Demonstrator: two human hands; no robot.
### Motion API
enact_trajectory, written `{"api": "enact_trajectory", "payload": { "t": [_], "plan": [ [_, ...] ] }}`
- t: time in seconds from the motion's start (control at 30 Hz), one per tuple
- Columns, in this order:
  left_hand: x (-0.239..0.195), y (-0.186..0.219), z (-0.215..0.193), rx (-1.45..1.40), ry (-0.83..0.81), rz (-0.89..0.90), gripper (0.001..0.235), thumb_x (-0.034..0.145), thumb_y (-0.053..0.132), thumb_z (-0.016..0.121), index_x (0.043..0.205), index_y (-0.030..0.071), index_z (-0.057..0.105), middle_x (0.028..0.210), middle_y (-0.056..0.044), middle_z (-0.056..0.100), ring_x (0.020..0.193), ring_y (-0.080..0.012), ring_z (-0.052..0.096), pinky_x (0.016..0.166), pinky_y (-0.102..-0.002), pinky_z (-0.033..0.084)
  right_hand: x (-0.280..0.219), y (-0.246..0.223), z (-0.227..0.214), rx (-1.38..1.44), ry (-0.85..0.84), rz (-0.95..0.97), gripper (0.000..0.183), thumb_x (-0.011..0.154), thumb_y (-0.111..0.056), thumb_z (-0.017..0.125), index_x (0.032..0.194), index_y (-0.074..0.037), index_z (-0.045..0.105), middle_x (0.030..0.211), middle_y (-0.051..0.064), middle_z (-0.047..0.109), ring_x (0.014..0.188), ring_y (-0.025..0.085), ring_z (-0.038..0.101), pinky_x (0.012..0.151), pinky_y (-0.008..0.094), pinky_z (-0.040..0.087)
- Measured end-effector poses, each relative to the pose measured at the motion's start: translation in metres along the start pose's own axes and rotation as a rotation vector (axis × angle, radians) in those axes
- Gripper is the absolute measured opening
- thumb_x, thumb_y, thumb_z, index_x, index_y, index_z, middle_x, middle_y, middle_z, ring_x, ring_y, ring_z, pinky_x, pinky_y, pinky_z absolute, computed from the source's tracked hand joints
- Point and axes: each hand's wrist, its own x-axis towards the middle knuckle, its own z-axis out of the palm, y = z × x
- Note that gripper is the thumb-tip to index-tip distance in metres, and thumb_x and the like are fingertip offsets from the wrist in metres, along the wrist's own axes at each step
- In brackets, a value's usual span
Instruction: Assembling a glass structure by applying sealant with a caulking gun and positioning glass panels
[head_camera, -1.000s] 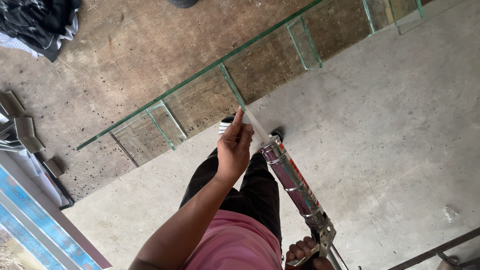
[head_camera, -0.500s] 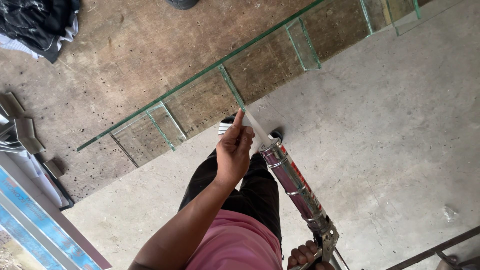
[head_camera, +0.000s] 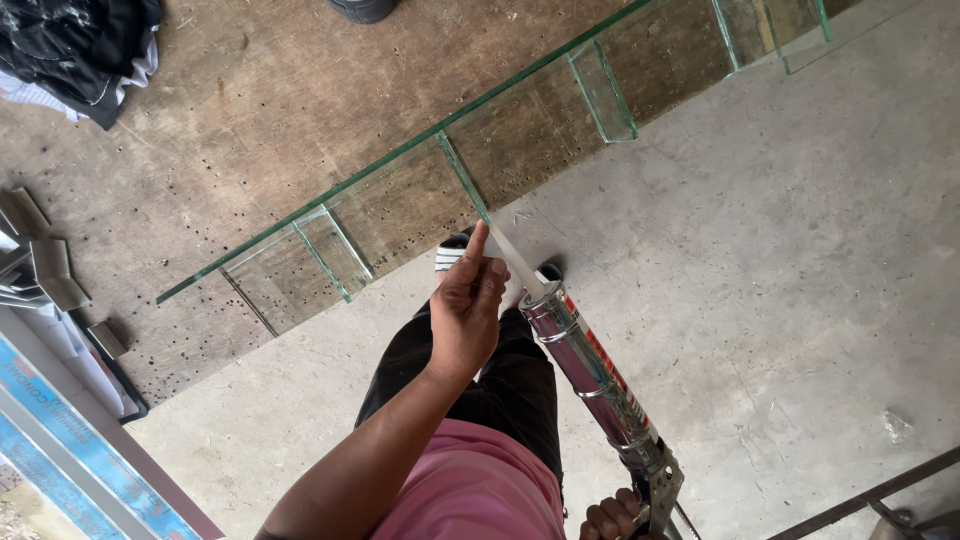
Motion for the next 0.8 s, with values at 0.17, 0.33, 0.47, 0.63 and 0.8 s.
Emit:
{"api": "enact_trajectory", "payload": {
  "t": [0.17, 0.33, 0.47, 0.63, 0.8],
  "plan": [
    [-0.002, 0.004, -0.001, -0.002, -0.014, -0.040, 0.051, 0.106, 0.016, 0.058, 0.154, 0.007, 0.047, 0.086, 0.004, 0.057, 0.080, -0.0084, 0.055, 0.072, -0.026, 0.048, 0.013, 0.009, 0.013, 0.018, 0.000, 0.040, 0.037, 0.100, -0.023, 0.078, 0.100, -0.018, 0.042, 0.076, -0.007, 0.037, 0.075, 0.014, 0.034, 0.071, 0.035, 0.029],
    [-0.001, -0.006, -0.002, 0.070, 0.032, 0.022, 0.047, 0.101, 0.007, 0.062, 0.148, 0.010, 0.056, 0.085, -0.012, 0.074, 0.073, -0.0146, 0.066, 0.064, -0.030, 0.059, 0.010, 0.005, 0.012, 0.035, 0.006, 0.057, 0.028, 0.101, -0.024, 0.070, 0.102, -0.016, 0.043, 0.081, -0.004, 0.040, 0.079, 0.016, 0.036, 0.075, 0.036, 0.030],
    [-0.003, -0.006, -0.002, 0.091, 0.029, 0.029, 0.047, 0.102, 0.009, 0.063, 0.148, 0.011, 0.055, 0.087, -0.012, 0.075, 0.075, -0.0144, 0.067, 0.064, -0.030, 0.057, 0.005, -0.001, 0.011, 0.059, 0.016, 0.079, 0.018, 0.103, -0.027, 0.060, 0.104, -0.015, 0.046, 0.088, -0.001, 0.045, 0.084, 0.019, 0.039, 0.080, 0.037, 0.032],
    [-0.004, 0.002, -0.002, 0.093, 0.030, 0.069, 0.047, 0.101, 0.008, 0.063, 0.148, 0.011, 0.056, 0.087, -0.011, 0.075, 0.076, -0.0145, 0.068, 0.065, -0.028, 0.053, -0.002, -0.011, 0.010, 0.080, 0.025, 0.106, 0.016, 0.104, -0.029, 0.049, 0.107, -0.014, 0.048, 0.094, 0.002, 0.050, 0.089, 0.022, 0.043, 0.085, 0.039, 0.034],
    [-0.006, 0.016, -0.004, 0.080, 0.032, 0.096, 0.047, 0.101, 0.007, 0.064, 0.147, 0.011, 0.057, 0.086, -0.011, 0.075, 0.075, -0.0155, 0.068, 0.065, -0.028, 0.053, -0.006, -0.019, 0.011, 0.097, 0.034, 0.137, 0.023, 0.106, -0.032, 0.039, 0.109, -0.012, 0.050, 0.101, 0.005, 0.054, 0.094, 0.025, 0.046, 0.089, 0.040, 0.035]
  ]
}}
